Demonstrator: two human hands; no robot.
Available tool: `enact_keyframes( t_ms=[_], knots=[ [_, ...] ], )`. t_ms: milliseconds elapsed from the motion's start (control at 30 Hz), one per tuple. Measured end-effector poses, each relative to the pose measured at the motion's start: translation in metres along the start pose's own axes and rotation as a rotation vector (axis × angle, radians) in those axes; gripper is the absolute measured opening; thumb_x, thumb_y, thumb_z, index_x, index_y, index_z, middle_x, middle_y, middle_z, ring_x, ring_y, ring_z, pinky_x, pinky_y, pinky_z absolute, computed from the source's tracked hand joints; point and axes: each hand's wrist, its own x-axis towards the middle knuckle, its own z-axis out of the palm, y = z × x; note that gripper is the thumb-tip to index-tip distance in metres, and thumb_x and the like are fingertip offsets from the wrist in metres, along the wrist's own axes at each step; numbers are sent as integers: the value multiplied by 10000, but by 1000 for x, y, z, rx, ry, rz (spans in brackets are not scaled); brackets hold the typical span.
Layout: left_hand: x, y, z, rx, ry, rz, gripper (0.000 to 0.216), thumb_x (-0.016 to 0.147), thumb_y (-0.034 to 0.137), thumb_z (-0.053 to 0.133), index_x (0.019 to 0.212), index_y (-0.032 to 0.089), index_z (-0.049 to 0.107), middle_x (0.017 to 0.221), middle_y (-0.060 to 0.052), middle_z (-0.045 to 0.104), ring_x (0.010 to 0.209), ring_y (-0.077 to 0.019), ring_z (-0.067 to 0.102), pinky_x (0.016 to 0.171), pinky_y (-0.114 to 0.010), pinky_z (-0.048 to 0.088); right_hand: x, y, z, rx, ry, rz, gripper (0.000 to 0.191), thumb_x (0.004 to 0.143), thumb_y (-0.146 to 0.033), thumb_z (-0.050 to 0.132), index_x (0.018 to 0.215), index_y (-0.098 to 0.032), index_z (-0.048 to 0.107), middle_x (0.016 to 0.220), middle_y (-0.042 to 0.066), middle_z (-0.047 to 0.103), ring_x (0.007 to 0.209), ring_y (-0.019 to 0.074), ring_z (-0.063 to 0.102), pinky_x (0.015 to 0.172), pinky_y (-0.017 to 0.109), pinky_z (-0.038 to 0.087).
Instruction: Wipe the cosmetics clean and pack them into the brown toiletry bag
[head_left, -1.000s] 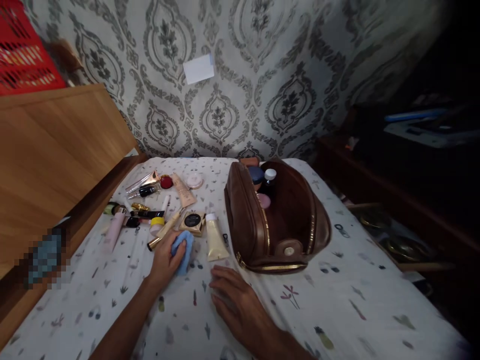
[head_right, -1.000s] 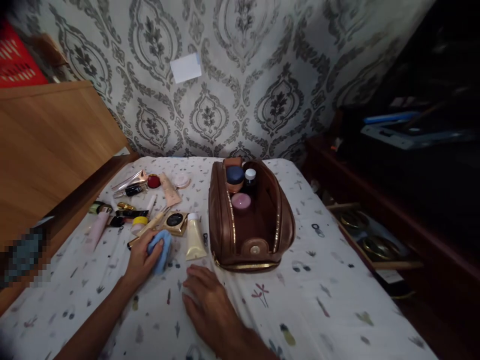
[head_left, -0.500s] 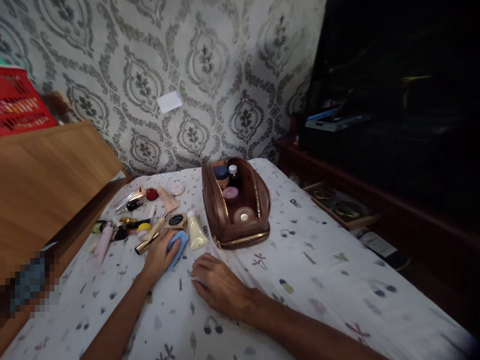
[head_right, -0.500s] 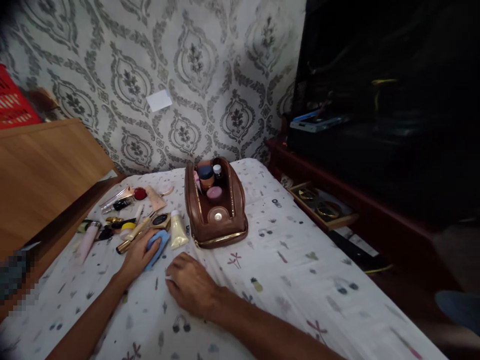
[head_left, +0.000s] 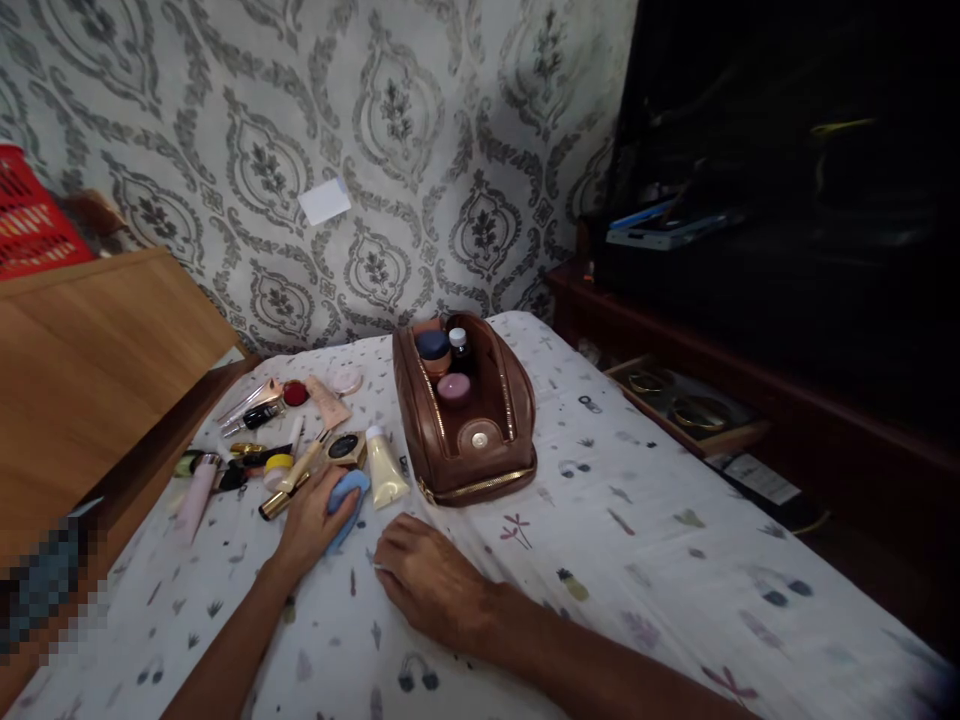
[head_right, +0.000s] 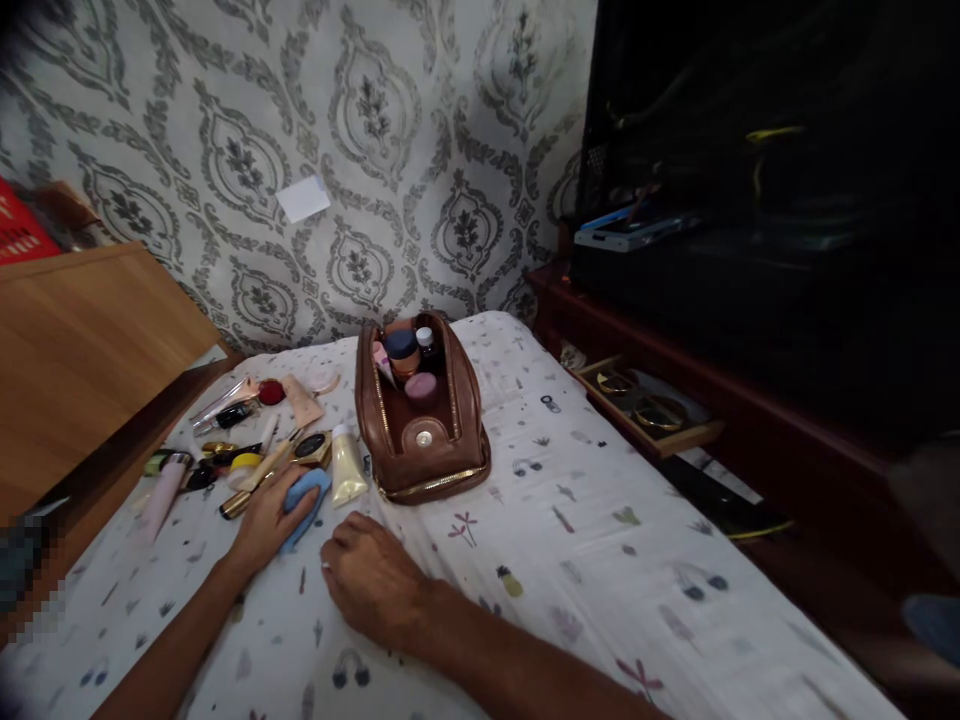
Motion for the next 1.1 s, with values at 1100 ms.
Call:
enact_keyframes(
  t_ms=[1100],
  knots=[
    [0,-9,11,45,188,2,258,973,366,447,1127,187,549,1202,-138,657,1172,-300,592,1016,-489,469,-1,3,4,164,58,32,135,899,-80,543,833,-158,630,926,71,684,934,197,590,890,316,500]
  ],
)
